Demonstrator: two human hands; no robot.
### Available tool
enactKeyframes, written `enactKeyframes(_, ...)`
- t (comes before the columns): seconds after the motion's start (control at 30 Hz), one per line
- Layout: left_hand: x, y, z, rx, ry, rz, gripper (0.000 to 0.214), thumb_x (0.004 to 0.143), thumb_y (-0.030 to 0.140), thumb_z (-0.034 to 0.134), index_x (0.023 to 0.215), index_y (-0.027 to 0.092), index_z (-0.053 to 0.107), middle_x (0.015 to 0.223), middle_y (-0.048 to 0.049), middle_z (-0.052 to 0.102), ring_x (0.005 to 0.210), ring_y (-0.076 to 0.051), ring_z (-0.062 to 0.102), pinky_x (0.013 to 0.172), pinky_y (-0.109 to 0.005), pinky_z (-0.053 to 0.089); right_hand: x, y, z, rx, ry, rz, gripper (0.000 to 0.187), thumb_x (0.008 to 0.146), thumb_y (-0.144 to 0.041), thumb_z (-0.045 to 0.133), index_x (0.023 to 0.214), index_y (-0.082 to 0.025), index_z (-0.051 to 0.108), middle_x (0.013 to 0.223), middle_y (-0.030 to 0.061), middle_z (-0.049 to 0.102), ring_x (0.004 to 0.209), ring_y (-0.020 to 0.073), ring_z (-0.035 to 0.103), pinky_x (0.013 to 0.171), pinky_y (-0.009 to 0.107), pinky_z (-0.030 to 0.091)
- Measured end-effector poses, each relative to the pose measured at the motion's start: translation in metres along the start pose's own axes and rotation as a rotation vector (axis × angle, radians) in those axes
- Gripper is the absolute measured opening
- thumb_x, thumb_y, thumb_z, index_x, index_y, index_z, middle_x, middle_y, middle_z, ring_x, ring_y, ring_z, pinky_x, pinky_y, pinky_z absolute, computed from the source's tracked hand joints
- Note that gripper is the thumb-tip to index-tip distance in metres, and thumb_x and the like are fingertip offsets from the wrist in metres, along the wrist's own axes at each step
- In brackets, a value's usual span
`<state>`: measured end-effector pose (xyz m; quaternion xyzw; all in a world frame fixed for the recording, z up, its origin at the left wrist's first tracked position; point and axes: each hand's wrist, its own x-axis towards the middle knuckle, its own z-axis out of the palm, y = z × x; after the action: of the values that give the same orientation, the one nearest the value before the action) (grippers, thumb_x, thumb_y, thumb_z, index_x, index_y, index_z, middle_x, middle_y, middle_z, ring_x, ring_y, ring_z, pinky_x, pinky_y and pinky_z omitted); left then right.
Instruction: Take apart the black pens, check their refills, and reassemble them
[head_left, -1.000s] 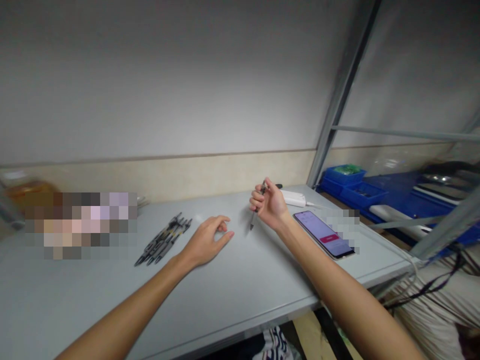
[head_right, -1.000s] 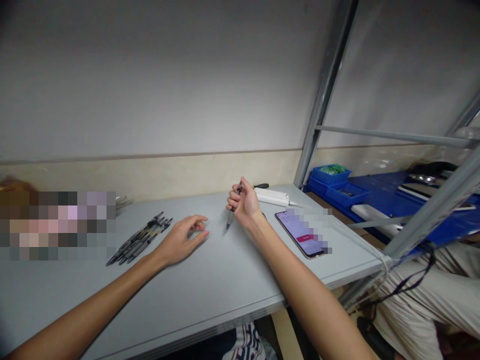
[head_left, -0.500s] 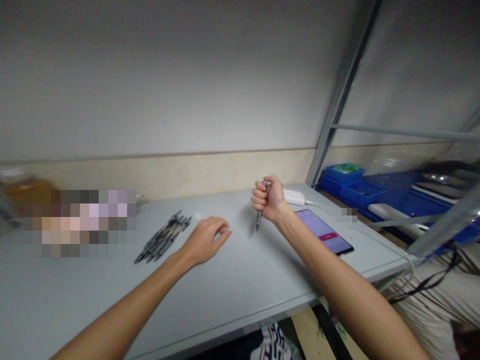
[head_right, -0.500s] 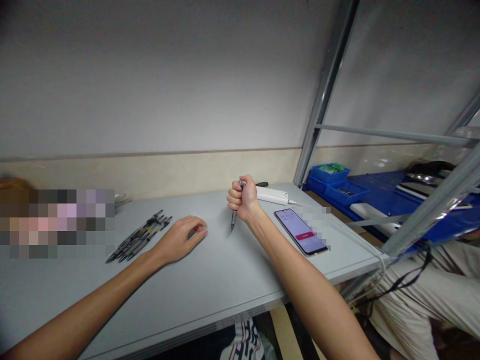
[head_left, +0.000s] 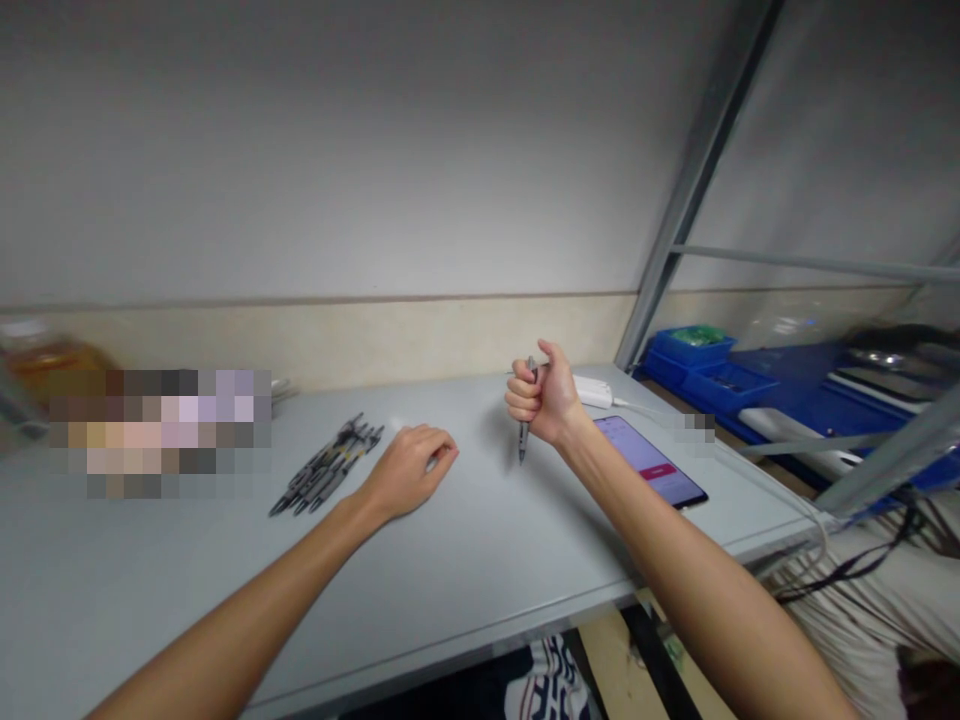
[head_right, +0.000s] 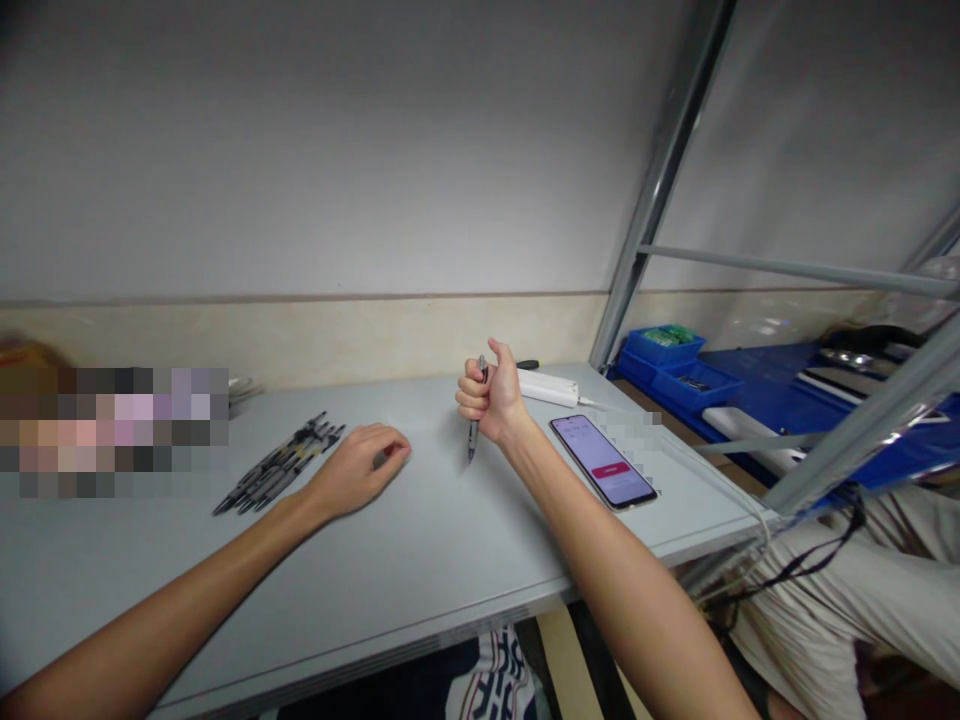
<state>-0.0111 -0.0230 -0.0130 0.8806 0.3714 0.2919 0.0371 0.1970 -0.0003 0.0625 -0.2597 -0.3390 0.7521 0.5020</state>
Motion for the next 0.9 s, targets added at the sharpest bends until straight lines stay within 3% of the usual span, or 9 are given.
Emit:
enactKeyframes(0.13,0.000,-0.001,-0.001,0.001,0.015,-0.020,0.023,0.087,0.026,0.041,0.075,0.018,0.059,0.070,-0.0029,0.062,0.071,-0.016,0.055,0.073,-0.030,0.040,-0.003,-0.003,-0.002,-0.017,0.015,-0.013,0.038,0.081,-0.038,0.030,0.048,-0.021,0.023,0.040,-0.0091,0.007,0.037,0.0062,0.002,0.031,0.017,0.008)
enactKeyframes(0.3,0.000,-0.002,-0.002,-0.001,0.023,-0.029,0.021,0.085,0.023,0.042,0.074,0.018,0.059,0.070,-0.0032,0.061,0.070,-0.015,0.055,0.071,-0.029,0.041,-0.006,-0.015,-0.003,-0.070,0.006,-0.052,0.040,0.080,-0.051,0.032,0.054,-0.021,0.030,0.041,-0.0099,0.013,0.034,0.0055,0.007,0.032,0.017,0.010)
enactKeyframes(0.43,0.000,-0.005,-0.003,0.023,0.036,-0.044,0.020,0.085,0.022,0.042,0.076,0.018,0.059,0.071,-0.0036,0.061,0.071,-0.016,0.054,0.070,-0.029,0.041,-0.004,-0.010,-0.012,-0.222,0.114,-0.092,0.016,0.077,-0.035,0.038,0.069,-0.021,0.041,0.043,-0.0088,0.028,0.034,0.0067,0.020,0.035,0.017,0.017)
enactKeyframes(0.5,0.001,-0.007,-0.003,0.041,0.041,-0.049,0.019,0.084,0.021,0.042,0.077,0.018,0.059,0.073,-0.0039,0.062,0.073,-0.017,0.054,0.072,-0.030,0.041,-0.002,0.002,-0.020,-0.399,0.200,-0.131,0.008,0.072,-0.026,0.045,0.078,-0.022,0.042,0.049,-0.0076,0.039,0.038,0.0077,0.031,0.038,0.018,0.025)
enactKeyframes(0.53,0.001,-0.009,-0.003,0.048,0.044,-0.049,0.019,0.084,0.021,0.042,0.077,0.018,0.059,0.073,-0.0040,0.062,0.074,-0.017,0.054,0.072,-0.030,0.041,-0.001,0.009,-0.023,-0.533,0.241,-0.163,0.015,0.070,-0.021,0.047,0.084,-0.022,0.043,0.052,-0.0071,0.042,0.040,0.0087,0.036,0.041,0.019,0.029)
enactKeyframes(0.63,0.002,-0.011,-0.003,0.061,0.056,-0.044,0.019,0.084,0.021,0.042,0.077,0.018,0.059,0.075,-0.0043,0.062,0.077,-0.017,0.055,0.075,-0.031,0.041,-0.001,0.031,-0.033,-1.105,0.369,-0.247,0.020,0.073,-0.016,0.047,0.093,-0.019,0.049,0.062,-0.0016,0.050,0.054,0.0131,0.048,0.055,0.025,0.039)
enactKeyframes(0.73,0.002,-0.010,-0.003,0.070,0.066,-0.038,0.018,0.084,0.021,0.043,0.078,0.018,0.059,0.076,-0.0044,0.062,0.078,-0.018,0.055,0.076,-0.032,0.040,-0.005,0.044,-0.038,-1.676,0.450,-0.357,0.017,0.078,-0.013,0.043,0.089,-0.015,0.055,0.086,0.0109,0.060,0.082,0.0200,0.055,0.075,0.030,0.039)
enactKeyframes(0.9,0.002,-0.004,-0.002,0.042,0.038,-0.018,0.019,0.084,0.019,0.042,0.075,0.018,0.059,0.072,-0.0038,0.062,0.073,-0.017,0.054,0.073,-0.031,0.041,-0.014,0.045,-0.042,-2.075,0.570,-0.140,0.030,0.085,-0.017,0.035,0.089,-0.009,0.063,0.093,0.0212,0.061,0.092,0.0287,0.053,0.077,0.038,0.038)
